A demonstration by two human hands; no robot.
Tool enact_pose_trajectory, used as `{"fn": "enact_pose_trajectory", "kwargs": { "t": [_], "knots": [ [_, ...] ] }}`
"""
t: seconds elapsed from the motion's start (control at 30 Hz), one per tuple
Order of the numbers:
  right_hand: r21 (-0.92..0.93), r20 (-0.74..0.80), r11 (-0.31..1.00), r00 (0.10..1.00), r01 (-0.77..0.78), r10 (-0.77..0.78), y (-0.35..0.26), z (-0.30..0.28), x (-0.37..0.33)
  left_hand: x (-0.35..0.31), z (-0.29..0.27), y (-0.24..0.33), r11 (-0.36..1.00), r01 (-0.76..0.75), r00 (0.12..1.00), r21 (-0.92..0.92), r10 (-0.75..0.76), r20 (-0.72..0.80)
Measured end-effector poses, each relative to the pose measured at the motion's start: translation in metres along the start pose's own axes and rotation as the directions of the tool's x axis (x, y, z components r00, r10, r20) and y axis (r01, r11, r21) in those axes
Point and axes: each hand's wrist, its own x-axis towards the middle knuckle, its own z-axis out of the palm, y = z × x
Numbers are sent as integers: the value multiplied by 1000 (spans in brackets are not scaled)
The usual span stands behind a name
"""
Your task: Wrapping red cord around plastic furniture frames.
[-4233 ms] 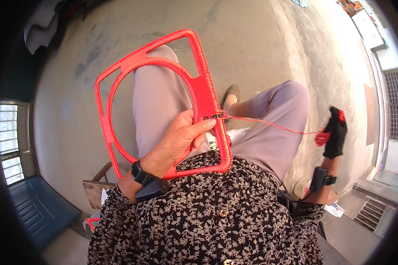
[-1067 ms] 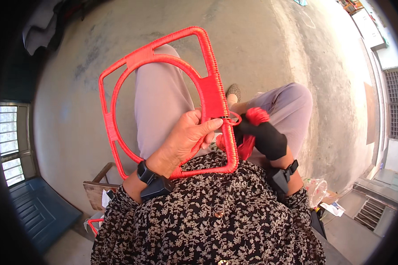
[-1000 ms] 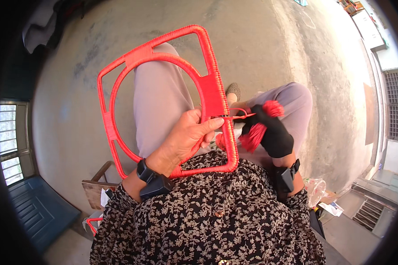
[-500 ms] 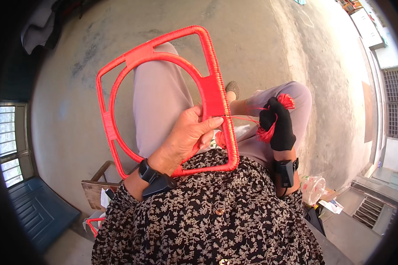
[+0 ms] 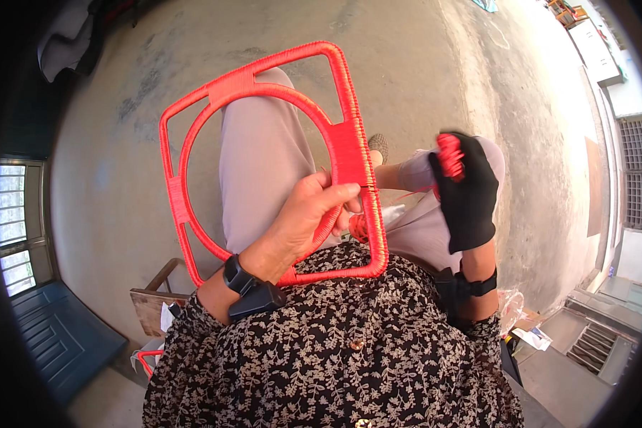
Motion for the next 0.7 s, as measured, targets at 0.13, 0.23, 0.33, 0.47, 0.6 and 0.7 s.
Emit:
{"fn": "enact_pose_trajectory", "kwargs": {
  "t": [0.13, 0.23, 0.33, 0.47, 0.6, 0.7],
  "knots": [
    [-382, 309, 690, 789, 614, -531, -47, 14, -7, 0, -1, -2, 976, -75, 997, -206, 76, -1],
    [-187, 426, 623, 634, 759, -645, -57, 22, -9, -5, 25, 11, 914, -192, 975, -359, 136, -175],
    [65, 360, 915, 846, 399, -394, -43, 20, -8, -4, 7, 2, 958, -165, 986, -235, 159, -42],
    [520, 415, 811, 909, -268, 34, -6, 37, -19, -8, 8, 10, 985, -152, 985, -81, 157, 66],
    [421, 488, 884, 872, -204, -31, -7, 44, -32, -8, 15, 6, 969, -81, 997, -234, 75, -36],
    [554, 616, 662, 783, -505, 82, -10, 39, -27, -10, 8, 7, 987, -78, 996, -139, 82, 28]
  ]
}}
